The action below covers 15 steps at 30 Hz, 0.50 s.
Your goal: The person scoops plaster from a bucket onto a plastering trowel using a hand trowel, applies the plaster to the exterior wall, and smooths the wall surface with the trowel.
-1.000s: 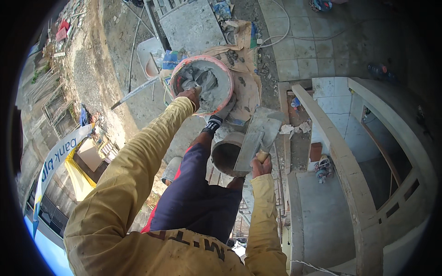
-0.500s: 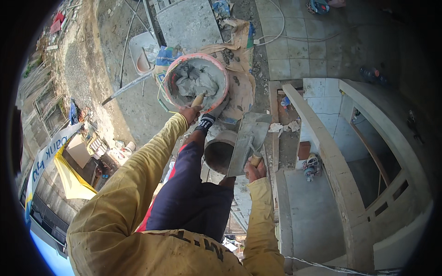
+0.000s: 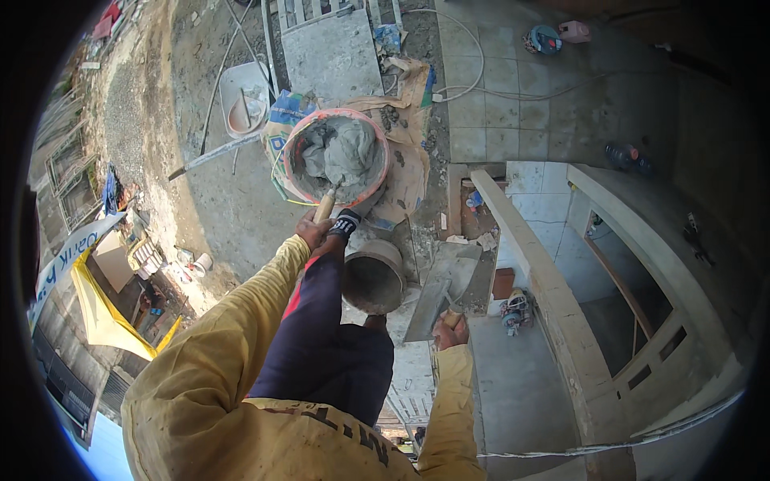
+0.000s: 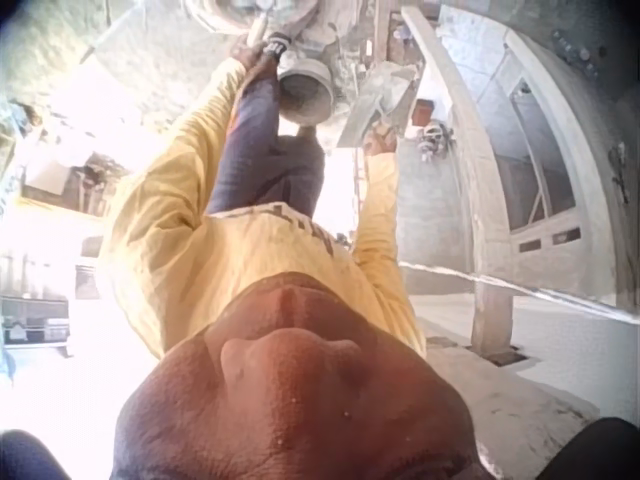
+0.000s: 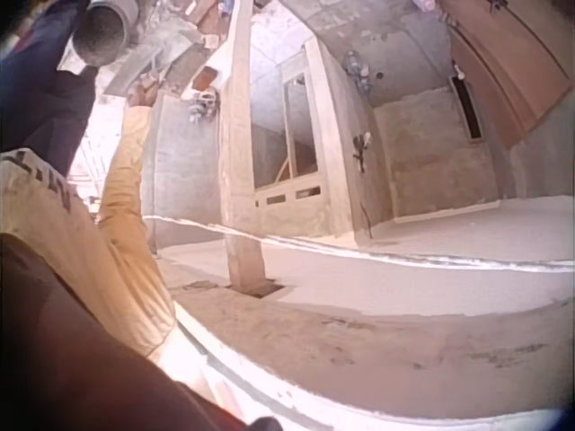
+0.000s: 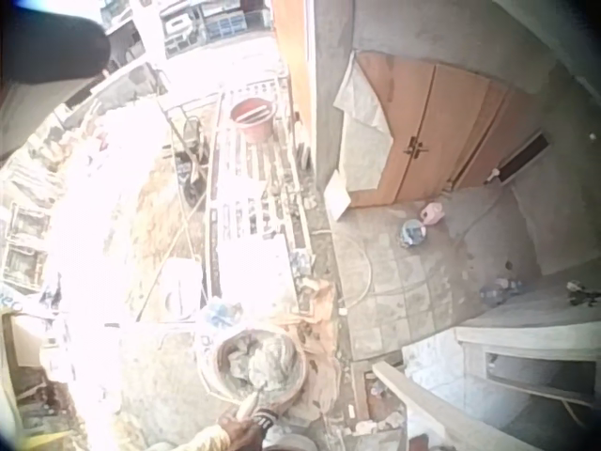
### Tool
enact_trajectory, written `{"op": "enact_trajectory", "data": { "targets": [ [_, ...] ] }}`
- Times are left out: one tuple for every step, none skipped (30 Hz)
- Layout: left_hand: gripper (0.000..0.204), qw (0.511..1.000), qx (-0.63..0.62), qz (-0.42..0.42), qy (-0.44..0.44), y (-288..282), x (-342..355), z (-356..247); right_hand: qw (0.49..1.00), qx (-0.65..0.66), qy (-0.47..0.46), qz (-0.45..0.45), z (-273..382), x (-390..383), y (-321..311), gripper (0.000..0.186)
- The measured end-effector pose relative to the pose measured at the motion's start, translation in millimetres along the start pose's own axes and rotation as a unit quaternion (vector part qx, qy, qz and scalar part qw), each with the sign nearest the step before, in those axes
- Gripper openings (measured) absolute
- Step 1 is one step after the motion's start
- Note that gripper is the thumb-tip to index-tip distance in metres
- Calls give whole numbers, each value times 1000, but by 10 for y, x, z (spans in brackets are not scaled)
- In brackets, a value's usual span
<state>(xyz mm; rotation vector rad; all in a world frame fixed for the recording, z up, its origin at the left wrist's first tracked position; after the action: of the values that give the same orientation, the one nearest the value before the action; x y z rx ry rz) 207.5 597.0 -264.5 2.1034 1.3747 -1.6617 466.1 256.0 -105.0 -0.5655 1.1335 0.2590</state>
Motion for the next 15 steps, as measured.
{"op": "enact_trajectory", "data": {
  "targets": [
    [59, 1000, -4, -7, 6, -79, 52, 105, 1000, 1, -7, 7, 33, -22, 3, 36],
    [59, 1000, 6, -14, 5, -199, 142, 259, 1000, -3, 6, 14, 69, -68, 79, 36],
    [59, 1000, 13, -6, 4, -117, 135, 221, 1000, -6, 17, 6, 92, -80, 29, 35],
    [57, 998, -20, 20, -59, -70, 12, 148, 1000, -5, 8, 5, 41, -48, -28, 35],
    [57, 998, -25, 22, -53, 35, 72, 237, 1000, 21, -7, -6, -36, -5, -100, 33],
    [55, 998, -35, -19, -47, -127, 191, 391, 999, 48, -20, 4, -52, 30, -2, 31],
    [52, 997, -41, -44, -46, -195, 177, 458, 999, 49, -19, 8, -77, 21, -20, 31],
    [40, 991, -105, -36, -76, -203, 149, 545, 999, 32, -18, 19, -84, 27, -41, 31],
    [40, 991, -104, -31, -77, -128, 72, 530, 1000, 16, -19, 19, -103, 44, -128, 30],
    [32, 986, -140, -14, -94, -37, -42, 507, 1000, 17, -20, 13, -177, 74, -264, 30],
    [25, 978, -175, 2, -111, 53, -143, 479, 999, 28, -44, 15, -234, 94, -371, 29],
    [24, 980, -171, -1, -107, 1, -160, 494, 997, 39, -67, 28, -249, 85, -383, 27],
    [24, 980, -172, -4, -104, -47, -199, 512, 996, 40, -69, 32, -279, 70, -417, 27],
    [26, 980, -168, -10, -102, -95, -252, 529, 997, 41, -54, 33, -318, 57, -451, 27],
    [27, 981, -166, -15, -100, -126, -321, 528, 998, 41, -39, 34, -311, 17, -459, 27]
  ]
}}
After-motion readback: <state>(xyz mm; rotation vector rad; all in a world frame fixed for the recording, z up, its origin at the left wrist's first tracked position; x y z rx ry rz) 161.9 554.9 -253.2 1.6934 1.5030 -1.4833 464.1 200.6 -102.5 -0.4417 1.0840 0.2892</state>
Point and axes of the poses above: each hand's wrist, its own x-axis towards the middle knuckle, its own y-axis out of the palm, z = x × y, the point moved 6 cm from there along x, towards the middle knuckle, and after that the axes turned 14 degrees about -z, right-handed, at the moved point
